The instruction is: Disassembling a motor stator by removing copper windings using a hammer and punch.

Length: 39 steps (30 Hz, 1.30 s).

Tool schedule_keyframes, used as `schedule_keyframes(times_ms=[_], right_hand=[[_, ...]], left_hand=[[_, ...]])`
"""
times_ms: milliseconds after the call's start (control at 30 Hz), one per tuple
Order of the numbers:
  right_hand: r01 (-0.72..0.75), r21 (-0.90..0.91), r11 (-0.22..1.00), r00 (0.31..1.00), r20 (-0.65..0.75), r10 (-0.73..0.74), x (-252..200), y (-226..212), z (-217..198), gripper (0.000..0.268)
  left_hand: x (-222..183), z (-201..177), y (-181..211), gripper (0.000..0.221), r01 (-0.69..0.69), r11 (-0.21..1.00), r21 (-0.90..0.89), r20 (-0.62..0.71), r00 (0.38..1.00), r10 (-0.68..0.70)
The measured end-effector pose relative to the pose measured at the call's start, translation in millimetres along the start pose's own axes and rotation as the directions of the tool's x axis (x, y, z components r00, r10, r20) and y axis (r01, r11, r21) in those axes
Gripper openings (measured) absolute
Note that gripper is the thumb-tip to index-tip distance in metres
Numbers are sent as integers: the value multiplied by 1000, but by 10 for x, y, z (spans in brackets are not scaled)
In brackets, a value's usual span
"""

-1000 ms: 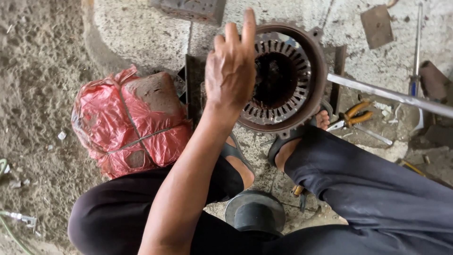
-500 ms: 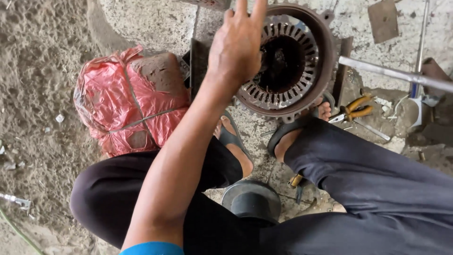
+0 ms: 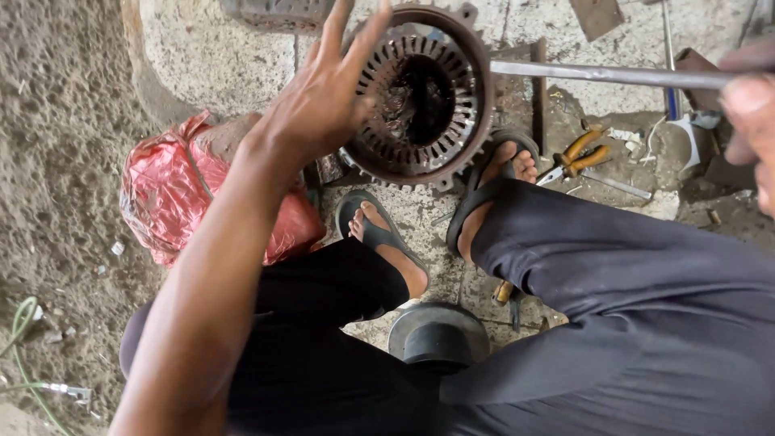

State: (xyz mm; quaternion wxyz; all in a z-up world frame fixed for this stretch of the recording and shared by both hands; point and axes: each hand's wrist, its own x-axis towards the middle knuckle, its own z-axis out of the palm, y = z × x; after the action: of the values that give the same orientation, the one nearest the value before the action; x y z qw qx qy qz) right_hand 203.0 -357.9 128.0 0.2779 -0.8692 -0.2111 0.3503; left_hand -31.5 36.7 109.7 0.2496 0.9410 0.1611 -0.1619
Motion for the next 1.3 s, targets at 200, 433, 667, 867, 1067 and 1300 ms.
schedule_keyframes(times_ms=[200, 433, 667, 867, 1067, 1300], right_hand=[[328, 70, 942, 941, -117, -319, -492, -936, 99, 33], [386, 138, 912, 911, -211, -353, -680, -1176, 104, 28], [396, 206, 895, 911, -212, -354, -646, -1130, 106, 34], [350, 161, 923, 926, -206, -315, -527, -1063, 127, 21], [315, 80, 946, 939, -174, -298, -556, -1660, 247, 17], [409, -50, 911, 898, -153, -412, -634, -2235, 414, 16]], left_hand=[[-213, 8, 45, 54, -163, 968, 194, 74, 986, 151], [-188, 98, 205, 31, -46, 936, 349, 61, 998, 26], [-178, 285, 26, 30, -97, 940, 327, -40, 992, 116], [-268, -218, 109, 45, -43, 962, -270, -128, 992, 9], [-338, -760, 761, 55, -422, 887, -188, -242, 895, 374], [-294, -622, 983, 37, -554, 827, 97, -348, 759, 550]])
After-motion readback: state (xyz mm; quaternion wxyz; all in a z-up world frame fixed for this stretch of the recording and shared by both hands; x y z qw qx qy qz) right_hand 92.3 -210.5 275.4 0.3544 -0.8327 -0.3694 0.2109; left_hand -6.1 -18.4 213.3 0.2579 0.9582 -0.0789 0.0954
